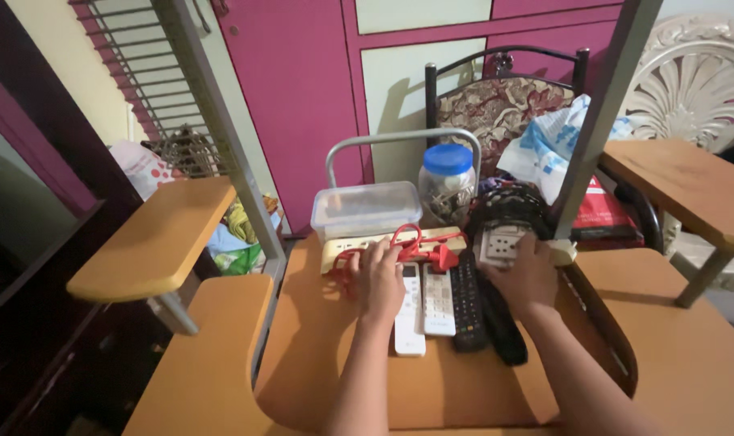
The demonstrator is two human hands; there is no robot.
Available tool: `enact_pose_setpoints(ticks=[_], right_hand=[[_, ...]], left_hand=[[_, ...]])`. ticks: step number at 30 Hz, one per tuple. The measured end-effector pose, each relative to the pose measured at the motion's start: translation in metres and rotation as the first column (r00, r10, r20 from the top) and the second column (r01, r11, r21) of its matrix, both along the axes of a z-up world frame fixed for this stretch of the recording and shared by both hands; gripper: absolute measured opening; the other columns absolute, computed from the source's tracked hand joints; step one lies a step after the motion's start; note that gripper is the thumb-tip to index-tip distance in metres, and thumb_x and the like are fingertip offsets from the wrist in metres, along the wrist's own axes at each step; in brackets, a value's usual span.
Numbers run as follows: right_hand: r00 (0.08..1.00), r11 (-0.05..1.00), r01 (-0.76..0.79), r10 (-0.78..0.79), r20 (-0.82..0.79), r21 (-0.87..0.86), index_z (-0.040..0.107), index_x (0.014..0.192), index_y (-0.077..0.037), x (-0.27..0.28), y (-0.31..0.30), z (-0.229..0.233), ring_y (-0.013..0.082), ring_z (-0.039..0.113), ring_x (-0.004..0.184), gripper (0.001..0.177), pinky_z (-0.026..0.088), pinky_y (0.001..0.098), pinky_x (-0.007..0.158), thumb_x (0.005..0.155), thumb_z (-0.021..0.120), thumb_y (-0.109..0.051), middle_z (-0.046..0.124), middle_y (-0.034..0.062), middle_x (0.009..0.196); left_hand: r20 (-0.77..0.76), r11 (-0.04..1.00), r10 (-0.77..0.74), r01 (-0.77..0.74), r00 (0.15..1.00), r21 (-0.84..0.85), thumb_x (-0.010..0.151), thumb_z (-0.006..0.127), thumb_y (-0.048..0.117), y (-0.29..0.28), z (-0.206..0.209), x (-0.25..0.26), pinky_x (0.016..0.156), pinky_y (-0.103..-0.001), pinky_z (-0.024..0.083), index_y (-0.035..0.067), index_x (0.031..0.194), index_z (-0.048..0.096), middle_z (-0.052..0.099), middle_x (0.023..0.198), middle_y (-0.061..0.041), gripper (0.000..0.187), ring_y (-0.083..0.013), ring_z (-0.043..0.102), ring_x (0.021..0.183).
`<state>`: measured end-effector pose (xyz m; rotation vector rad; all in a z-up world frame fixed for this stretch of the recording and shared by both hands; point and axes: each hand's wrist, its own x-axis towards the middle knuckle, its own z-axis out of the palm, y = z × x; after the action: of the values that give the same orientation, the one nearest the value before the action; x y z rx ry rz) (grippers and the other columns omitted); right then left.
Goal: The person organizes several household items by arranging a power strip, multiple remote controls, and a storage container on a desk, then opens a plastic jar to check the cables inside.
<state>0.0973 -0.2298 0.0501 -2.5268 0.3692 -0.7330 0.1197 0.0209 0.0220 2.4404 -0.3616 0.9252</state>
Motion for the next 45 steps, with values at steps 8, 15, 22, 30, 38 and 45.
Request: enact_pose_setpoints(ticks=[8,15,22,30,38,45], right_hand=[[0.996,0.996,0.086,-0.085,0.033,-0.016,0.046,0.124,-0.001,0.001,0.006,0.009,0.0474,0.057,0.118,0.095,0.052,0.0570,0.089,0.057,0.094,-0.049,0.058,0.0253,0.125],[1.000,0.995,0.019,-0.020,0.007,0.097,0.040,0.141,-0.007,0.008,-0.016,-0.005,0.0448,0.050,0.128,0.109,0.041,0.0583,0.105,0.052,0.092,-0.043,0.054,0.0230,0.135],[0.985,0.988,0.152,-0.150,-0.085,0.018,0.031,0.151,-0.010,-0.006,-0.016,0.000,0.0490,0.037,0.135,0.121,0.030,0.0628,0.108,0.058,0.093,-0.056,0.032,0.0243,0.155],[0.998,0.995,-0.068,0.068,0.005,-0.068,0.033,0.157,-0.005,0.035,-0.048,-0.054,0.0448,0.037,0.144,0.124,0.038,0.0579,0.112,0.056,0.092,-0.047,0.033,0.0228,0.160],[0.998,0.998,-0.031,0.034,-0.060,0.062,0.037,0.155,-0.008,0.019,-0.033,-0.040,0.0489,0.041,0.136,0.117,0.039,0.0629,0.109,0.058,0.086,-0.051,0.039,0.0229,0.155],[0.954,0.985,0.124,-0.085,0.288,-0.119,0.051,0.145,-0.003,0.001,-0.014,-0.023,0.0476,0.039,0.135,0.083,0.030,0.0723,0.102,0.086,0.078,-0.055,0.050,0.0215,0.146]], left_hand=[[-0.001,1.000,0.006,-0.006,1.000,0.021,0.086,0.068,0.005,0.001,-0.004,0.002,0.111,-0.054,0.030,0.011,0.117,0.071,0.061,0.139,-0.004,0.032,-0.0257,0.050,0.136],[-0.001,0.999,0.011,-0.011,1.000,0.044,0.081,0.064,-0.004,0.005,-0.015,0.010,0.115,-0.052,0.029,0.012,0.120,0.071,0.060,0.147,-0.004,0.043,-0.0243,0.049,0.140],[0.047,0.999,0.041,-0.039,0.998,-0.026,0.081,0.072,0.011,0.007,-0.002,-0.003,0.116,-0.064,0.014,0.008,0.138,0.058,0.052,0.148,-0.018,0.059,-0.0336,0.035,0.144],[-0.001,0.995,0.088,-0.088,0.996,0.046,0.088,0.068,0.007,0.014,-0.010,0.002,0.119,-0.060,0.018,0.015,0.138,0.060,0.059,0.146,-0.007,0.051,-0.0292,0.041,0.145],[-0.053,0.996,0.008,-0.013,0.999,-0.093,0.079,0.074,0.014,0.015,-0.001,-0.003,0.118,-0.059,0.016,0.013,0.131,0.061,0.063,0.138,-0.006,0.053,-0.0269,0.047,0.138],[0.328,0.889,0.241,-0.072,0.914,-0.452,0.106,0.057,0.027,0.027,-0.007,0.013,0.117,-0.054,0.037,0.001,0.140,0.055,0.058,0.145,-0.022,0.043,-0.0394,0.048,0.140]])
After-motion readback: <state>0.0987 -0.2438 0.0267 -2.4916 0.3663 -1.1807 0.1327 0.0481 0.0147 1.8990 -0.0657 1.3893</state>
